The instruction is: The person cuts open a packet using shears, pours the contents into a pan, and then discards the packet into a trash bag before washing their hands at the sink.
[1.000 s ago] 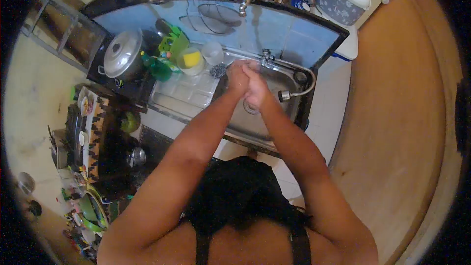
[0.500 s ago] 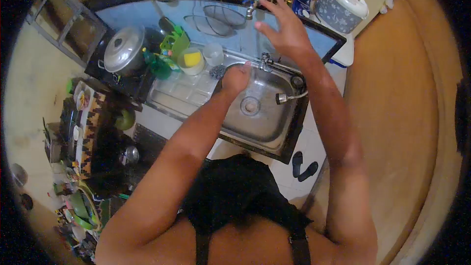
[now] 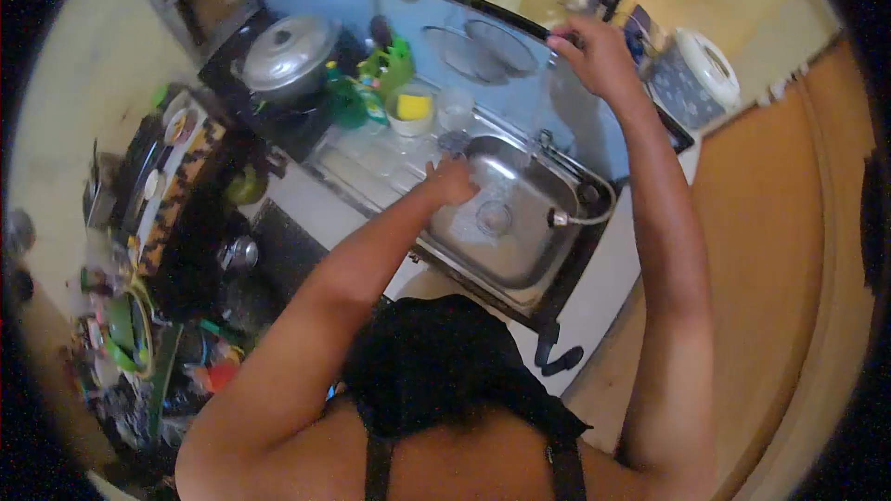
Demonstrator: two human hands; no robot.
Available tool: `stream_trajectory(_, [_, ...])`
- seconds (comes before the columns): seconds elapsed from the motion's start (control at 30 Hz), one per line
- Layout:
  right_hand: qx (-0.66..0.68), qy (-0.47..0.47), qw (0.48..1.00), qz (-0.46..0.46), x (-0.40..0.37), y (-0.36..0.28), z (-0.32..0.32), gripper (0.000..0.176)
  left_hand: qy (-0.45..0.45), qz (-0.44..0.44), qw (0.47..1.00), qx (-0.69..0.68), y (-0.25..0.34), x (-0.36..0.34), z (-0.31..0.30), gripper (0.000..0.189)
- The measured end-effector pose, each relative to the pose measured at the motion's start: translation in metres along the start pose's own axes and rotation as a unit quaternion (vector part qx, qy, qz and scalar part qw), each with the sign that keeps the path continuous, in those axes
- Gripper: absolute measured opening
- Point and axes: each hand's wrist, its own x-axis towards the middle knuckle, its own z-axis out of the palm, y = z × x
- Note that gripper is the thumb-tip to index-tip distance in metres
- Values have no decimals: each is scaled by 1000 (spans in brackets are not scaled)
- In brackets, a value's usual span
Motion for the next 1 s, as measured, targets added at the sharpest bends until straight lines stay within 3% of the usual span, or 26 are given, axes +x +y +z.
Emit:
stream_trajectory(0.07, [16, 10, 1000, 4, 4, -3, 2, 23, 57, 4, 998, 8, -32, -20, 11, 48])
stream_trajectory(0.13, [22, 25, 999, 33, 4, -14, 1, 21, 53, 27, 998, 11, -58, -46, 18, 43])
stream_trajectory(0.2, [-12, 68, 997, 42, 3, -25, 7, 19, 124, 37, 992, -3, -77, -90, 24, 38])
stream_trajectory(0.27, [-31, 105, 992, 61, 3, -30, 18, 19, 146, 97, 977, -126, -120, -118, 52, 34])
stream_trajectory(0.33, [-17, 112, 991, 72, 1, -25, 31, 19, 202, 79, 966, -137, -143, -161, 75, 33])
stream_trajectory(0.4, [139, 183, 964, 133, -5, -10, 48, 23, 270, 27, 951, -147, -162, -207, 99, 26])
stream_trajectory(0.47, [169, 168, 959, 154, -19, -26, 33, 32, 230, -104, 927, -278, -189, -251, 141, 28])
stream_trajectory(0.5, [238, 152, 945, 164, -34, -25, 34, 36, 230, -124, 915, -308, -195, -275, 150, 29])
stream_trajectory(0.53, [306, 133, 927, 170, -51, -26, 32, 40, 233, -143, 900, -338, -200, -297, 159, 31])
stream_trajectory(0.6, [406, 71, 861, 297, -87, -59, 15, 44, 160, -357, 838, -381, -216, -341, 193, 31])
stream_trajectory(0.63, [594, 44, 746, 300, -110, -65, 20, 42, 219, -320, 859, -334, -236, -364, 224, 30])
stream_trajectory(0.67, [751, 12, 592, 292, -136, -69, 36, 41, 275, -282, 875, -281, -263, -385, 267, 29])
stream_trajectory(0.73, [609, -166, 644, 432, -190, -48, 109, 48, 332, -326, 800, -379, -318, -424, 368, 26])
stream_trajectory(0.77, [407, -274, 784, 381, -238, -44, 139, 49, 219, -393, 843, -296, -317, -444, 360, 28])
stream_trajectory(0.8, [174, -356, 868, 299, -273, -33, 166, 49, 99, -451, 862, -209, -315, -464, 353, 30])
stream_trajectory(0.83, [196, -397, 834, 330, -264, -68, 169, 51, 112, -462, 855, -205, -328, -469, 362, 30])
stream_trajectory(0.87, [217, -437, 796, 358, -253, -110, 166, 53, 92, -430, 884, -159, -341, -477, 376, 33])
stream_trajectory(0.9, [226, -438, 799, 343, -263, -111, 195, 53, 67, -397, 908, -112, -353, -488, 396, 38])
stream_trajectory(0.97, [469, -283, 662, 511, -298, -114, 250, 56, 4, -320, 947, -11, -385, -509, 446, 46])
stream_trajectory(1.0, [477, -285, 661, 504, -303, -119, 270, 56, -30, -277, 960, 38, -405, -512, 476, 51])
